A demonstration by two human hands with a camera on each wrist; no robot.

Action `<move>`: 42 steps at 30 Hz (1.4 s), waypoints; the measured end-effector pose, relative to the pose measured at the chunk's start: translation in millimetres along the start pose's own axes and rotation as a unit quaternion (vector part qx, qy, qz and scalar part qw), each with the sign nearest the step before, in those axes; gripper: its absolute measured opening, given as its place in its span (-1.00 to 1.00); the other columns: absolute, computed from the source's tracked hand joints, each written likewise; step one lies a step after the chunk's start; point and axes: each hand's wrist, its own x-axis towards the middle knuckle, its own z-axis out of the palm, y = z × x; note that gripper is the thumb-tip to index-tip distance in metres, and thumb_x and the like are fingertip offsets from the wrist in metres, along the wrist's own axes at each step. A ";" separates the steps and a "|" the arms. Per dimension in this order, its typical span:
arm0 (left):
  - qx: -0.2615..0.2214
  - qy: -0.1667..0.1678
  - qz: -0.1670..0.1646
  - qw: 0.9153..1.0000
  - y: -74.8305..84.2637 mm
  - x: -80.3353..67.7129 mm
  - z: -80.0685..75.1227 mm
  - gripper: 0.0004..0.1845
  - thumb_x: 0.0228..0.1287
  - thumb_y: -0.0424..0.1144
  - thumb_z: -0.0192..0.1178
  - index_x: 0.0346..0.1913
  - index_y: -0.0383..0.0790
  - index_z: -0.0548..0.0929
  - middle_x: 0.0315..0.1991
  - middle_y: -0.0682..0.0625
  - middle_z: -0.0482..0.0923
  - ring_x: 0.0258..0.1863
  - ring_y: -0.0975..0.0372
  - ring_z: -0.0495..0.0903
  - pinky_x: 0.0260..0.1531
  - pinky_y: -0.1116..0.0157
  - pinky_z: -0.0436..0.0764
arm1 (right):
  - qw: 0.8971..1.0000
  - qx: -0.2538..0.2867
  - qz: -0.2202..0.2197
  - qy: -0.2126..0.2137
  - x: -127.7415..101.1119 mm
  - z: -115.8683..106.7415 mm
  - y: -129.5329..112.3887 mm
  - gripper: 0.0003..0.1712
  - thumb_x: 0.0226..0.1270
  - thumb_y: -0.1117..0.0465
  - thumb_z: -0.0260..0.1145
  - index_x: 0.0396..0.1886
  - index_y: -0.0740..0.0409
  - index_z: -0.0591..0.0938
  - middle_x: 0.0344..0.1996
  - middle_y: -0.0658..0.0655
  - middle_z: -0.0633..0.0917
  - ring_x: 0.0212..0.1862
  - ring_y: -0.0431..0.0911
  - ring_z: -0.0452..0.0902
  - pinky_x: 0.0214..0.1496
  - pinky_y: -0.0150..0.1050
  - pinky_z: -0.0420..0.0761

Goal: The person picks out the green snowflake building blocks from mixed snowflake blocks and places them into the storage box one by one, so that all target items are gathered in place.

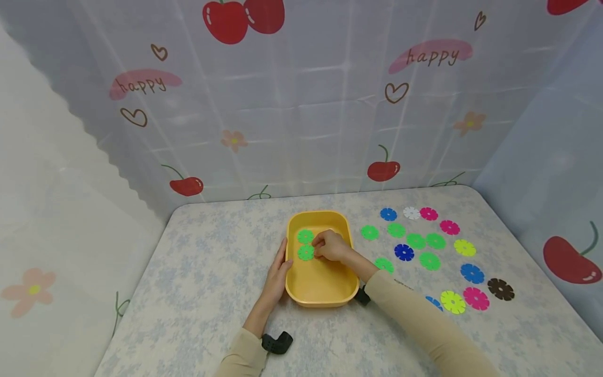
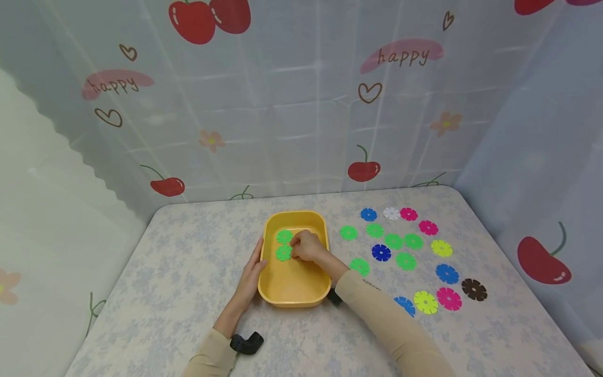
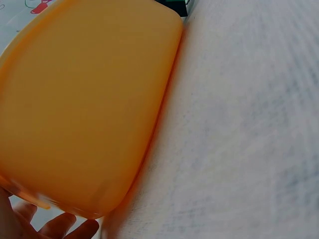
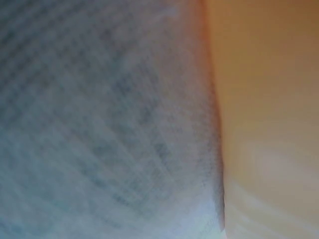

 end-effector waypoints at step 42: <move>0.003 0.019 -0.002 1.000 4.8 0.0 1.6 -0.39 0.58 -0.30 -0.23 0.59 0.06 -0.07 0.60 0.06 -0.19 0.58 0.15 -0.20 0.52 0.02 -0.10 | 0.992 -0.035 0.065 0.099 -114.9 -107.7 85.2 -0.47 0.18 0.28 0.42 0.14 0.41 0.57 0.02 0.40 0.63 -0.02 0.17 0.57 -0.03 -0.03 0.58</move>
